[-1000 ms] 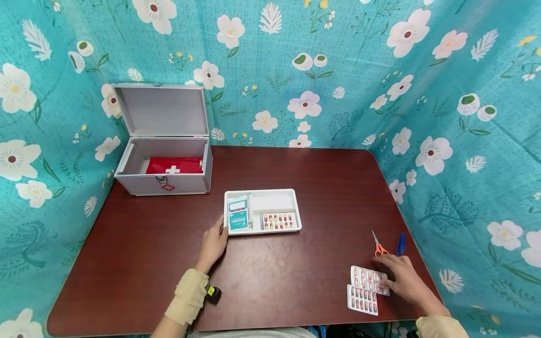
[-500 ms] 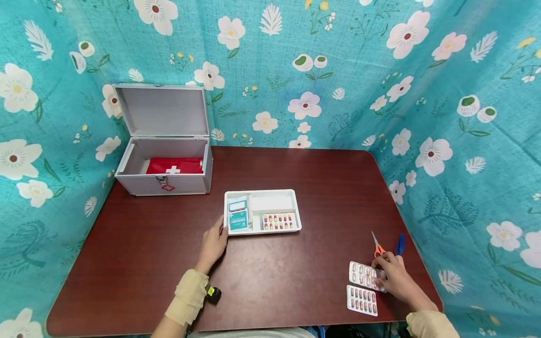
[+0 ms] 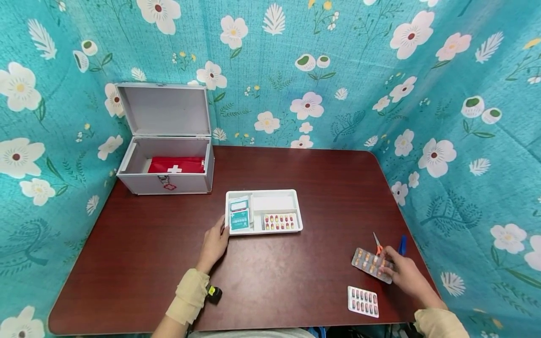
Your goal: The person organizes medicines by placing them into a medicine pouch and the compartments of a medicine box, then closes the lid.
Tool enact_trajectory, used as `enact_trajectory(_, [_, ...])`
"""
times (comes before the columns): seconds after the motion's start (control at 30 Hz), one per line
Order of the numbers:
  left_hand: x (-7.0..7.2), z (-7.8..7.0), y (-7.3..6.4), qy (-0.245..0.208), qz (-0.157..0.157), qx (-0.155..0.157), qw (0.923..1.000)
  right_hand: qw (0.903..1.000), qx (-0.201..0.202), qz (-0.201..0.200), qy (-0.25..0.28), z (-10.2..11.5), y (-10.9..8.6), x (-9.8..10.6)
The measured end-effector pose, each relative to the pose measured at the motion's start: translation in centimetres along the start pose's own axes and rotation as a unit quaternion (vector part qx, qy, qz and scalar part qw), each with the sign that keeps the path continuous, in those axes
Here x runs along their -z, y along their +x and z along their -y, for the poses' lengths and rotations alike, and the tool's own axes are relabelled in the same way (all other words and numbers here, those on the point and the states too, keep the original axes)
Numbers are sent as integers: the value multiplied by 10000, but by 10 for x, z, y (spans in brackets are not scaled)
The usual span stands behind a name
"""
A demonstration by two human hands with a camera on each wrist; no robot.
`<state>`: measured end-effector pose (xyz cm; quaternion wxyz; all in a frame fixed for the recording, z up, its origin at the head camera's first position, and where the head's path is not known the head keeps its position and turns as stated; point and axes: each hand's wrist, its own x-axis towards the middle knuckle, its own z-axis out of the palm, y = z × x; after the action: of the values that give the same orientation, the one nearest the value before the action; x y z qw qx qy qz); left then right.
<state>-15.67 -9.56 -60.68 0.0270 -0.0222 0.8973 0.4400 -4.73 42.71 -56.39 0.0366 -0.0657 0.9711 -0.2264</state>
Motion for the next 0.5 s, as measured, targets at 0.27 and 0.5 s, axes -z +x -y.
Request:
enact_trajectory(0.27, [0,-1,-1,5,19,-28,10000,9987,-259,-373,224,9,17,14])
enact_trajectory(0.5, [1,-1,-2,-2,-32,-44,10000,9950,-320,-667,665,26,43,2])
